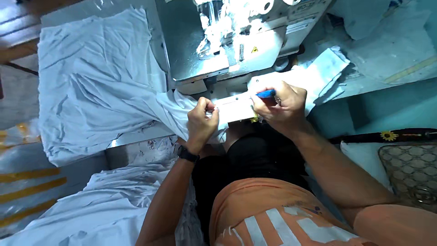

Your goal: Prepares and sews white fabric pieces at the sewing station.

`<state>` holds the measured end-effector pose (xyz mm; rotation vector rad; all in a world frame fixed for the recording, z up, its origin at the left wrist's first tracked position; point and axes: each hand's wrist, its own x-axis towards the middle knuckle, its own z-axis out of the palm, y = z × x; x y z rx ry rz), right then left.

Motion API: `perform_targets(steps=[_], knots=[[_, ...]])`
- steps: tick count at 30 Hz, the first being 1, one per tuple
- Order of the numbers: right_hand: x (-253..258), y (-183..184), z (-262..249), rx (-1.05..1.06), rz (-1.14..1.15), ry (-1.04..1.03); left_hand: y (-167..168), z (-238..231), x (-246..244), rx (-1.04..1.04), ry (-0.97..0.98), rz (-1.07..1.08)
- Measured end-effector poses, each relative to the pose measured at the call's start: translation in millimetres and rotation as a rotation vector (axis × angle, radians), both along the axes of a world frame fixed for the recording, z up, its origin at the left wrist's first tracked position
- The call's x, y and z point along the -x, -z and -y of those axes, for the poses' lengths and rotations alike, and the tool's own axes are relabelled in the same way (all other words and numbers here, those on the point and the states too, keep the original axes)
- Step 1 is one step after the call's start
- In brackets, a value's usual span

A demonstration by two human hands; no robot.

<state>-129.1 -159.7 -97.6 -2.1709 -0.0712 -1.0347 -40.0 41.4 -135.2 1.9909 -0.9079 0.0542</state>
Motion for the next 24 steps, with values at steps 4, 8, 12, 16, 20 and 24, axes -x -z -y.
perform_targets(steps=[4, 8, 12, 16, 20, 24], knots=[[-25.2, 18.9, -43.4, -0.932, 0.048, -0.056, 1.5, 2.2, 2.0, -0.012, -0.016, 0.038], [-36.4, 32.2, -52.7, -1.229, 0.067, -0.045, 2.1, 4.3, 0.9, -0.014, -0.033, 0.055], [-35.8, 34.3, -51.1, -1.262, 0.092, -0.064, 0.5, 4.8, 1.7, -0.029, -0.044, 0.065], [-35.9, 33.5, -52.0, -1.253, 0.082, -0.051, 0.1, 5.5, 2.6, -0.029, -0.050, 0.076], [-35.6, 33.0, -53.1, -1.251, 0.076, -0.050, 0.8, 4.8, 1.9, -0.026, -0.041, 0.072], [-36.1, 32.4, -53.6, -1.242, 0.074, -0.054, 0.5, 4.6, 2.0, -0.030, -0.045, 0.064]])
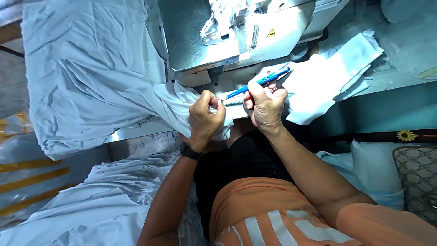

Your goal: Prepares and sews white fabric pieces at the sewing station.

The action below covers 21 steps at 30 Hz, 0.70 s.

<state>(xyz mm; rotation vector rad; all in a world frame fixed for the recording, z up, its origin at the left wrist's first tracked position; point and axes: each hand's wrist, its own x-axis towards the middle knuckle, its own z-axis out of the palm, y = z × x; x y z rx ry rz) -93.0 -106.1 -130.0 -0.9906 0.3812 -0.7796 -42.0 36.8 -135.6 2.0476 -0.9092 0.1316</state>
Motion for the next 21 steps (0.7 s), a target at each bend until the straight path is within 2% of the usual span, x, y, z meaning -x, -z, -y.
perform_targets(steps=[7, 12, 18, 21], knots=[[-1.7, 3.6, 0.2, 0.014, -0.005, 0.032, -1.2, 0.5, 0.4, -0.002, 0.000, -0.004], [-1.6, 1.0, 2.9, -0.054, 0.004, 0.029, -1.5, 0.4, 0.3, -0.011, -0.005, -0.008], [7.1, -8.1, 9.9, 0.183, 0.107, -0.001, -5.9, -1.7, -2.2, -0.042, 0.031, 0.000], [2.6, -11.0, 9.5, 0.102, 0.059, -0.010, -6.4, -0.5, -1.7, -0.026, 0.030, 0.003]])
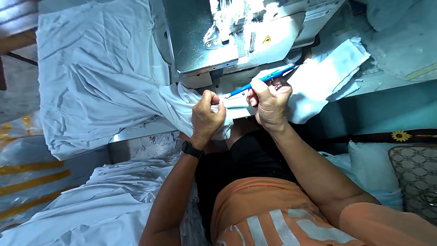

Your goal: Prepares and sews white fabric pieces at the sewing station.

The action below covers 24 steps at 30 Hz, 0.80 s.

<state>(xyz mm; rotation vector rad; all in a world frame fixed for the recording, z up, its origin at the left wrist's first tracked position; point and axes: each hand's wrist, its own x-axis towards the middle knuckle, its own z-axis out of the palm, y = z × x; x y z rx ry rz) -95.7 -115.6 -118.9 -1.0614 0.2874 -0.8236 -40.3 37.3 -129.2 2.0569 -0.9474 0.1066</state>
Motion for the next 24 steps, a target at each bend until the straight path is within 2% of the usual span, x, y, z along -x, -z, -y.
perform_targets(steps=[5, 11, 13, 15, 17, 19, 20, 22, 24], knots=[[-3.7, 10.7, -4.3, -0.121, -0.057, -0.035, 1.1, 5.1, -4.9, 0.006, -0.034, -0.006], [-5.0, 10.9, -3.0, -0.141, -0.054, -0.035, 1.8, 5.8, -6.0, -0.004, -0.035, -0.016], [-2.4, 6.4, -3.3, -0.059, -0.046, -0.009, -3.1, 1.2, -8.8, -0.041, 0.040, -0.040], [8.1, -5.8, 1.7, 0.301, -0.016, 0.052, -13.9, -5.2, -18.8, -0.121, 0.224, -0.104], [20.9, -25.3, 16.9, 0.871, -0.020, 0.093, -23.4, -16.3, -28.2, -0.236, 0.420, -0.050], [32.1, -44.3, 35.7, 1.378, -0.179, 0.111, -27.8, -22.7, -34.0, -0.295, 0.516, 0.053], [36.0, -48.9, 43.5, 1.535, -0.316, 0.104, -28.5, -24.3, -35.5, -0.314, 0.537, 0.086], [38.3, -47.4, 60.0, 1.648, -0.623, -0.002, -31.1, -24.6, -39.9, -0.358, 0.546, 0.106], [33.5, -39.0, 76.2, 1.606, -0.856, -0.183, -36.7, -21.8, -51.1, -0.424, 0.551, 0.057]])
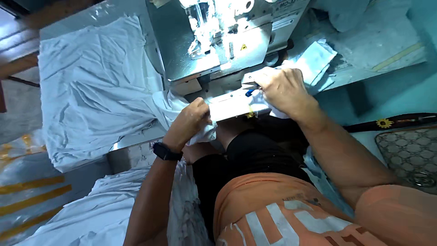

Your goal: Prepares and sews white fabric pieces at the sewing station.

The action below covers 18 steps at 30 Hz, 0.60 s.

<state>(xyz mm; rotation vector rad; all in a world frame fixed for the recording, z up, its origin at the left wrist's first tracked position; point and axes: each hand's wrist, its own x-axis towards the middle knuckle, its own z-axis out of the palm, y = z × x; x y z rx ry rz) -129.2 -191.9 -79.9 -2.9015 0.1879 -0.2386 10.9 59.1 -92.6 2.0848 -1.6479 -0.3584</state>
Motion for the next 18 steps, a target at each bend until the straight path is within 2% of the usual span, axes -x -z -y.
perform_targets(steps=[2, 4, 6, 9, 11, 13, 18], knots=[[-6.7, 3.9, 10.7, -0.079, -0.211, 0.026, -9.0, -1.0, -5.6, -0.113, -0.002, 0.002], [-8.9, -2.3, 12.1, -0.132, -0.291, 0.067, -17.2, -3.0, -8.5, -0.174, -0.001, 0.042], [-1.7, -11.4, 5.5, -0.177, -0.176, 0.112, -30.3, -4.4, -12.4, -0.098, -0.031, 0.044], [10.5, -17.0, -19.6, -0.385, 0.229, 0.059, -56.0, -2.2, -14.3, 0.114, -0.100, 0.025], [13.7, -16.4, -47.7, -0.660, 0.285, -0.028, -68.2, -0.1, -14.1, 0.163, -0.114, 0.092], [13.5, -7.8, -72.1, -0.809, 0.241, -0.101, -76.4, 2.3, -14.6, 0.211, -0.117, 0.125], [0.0, 16.3, -111.7, -0.712, 0.302, -0.002, -86.6, 4.2, -11.7, 0.358, -0.130, -0.044]])
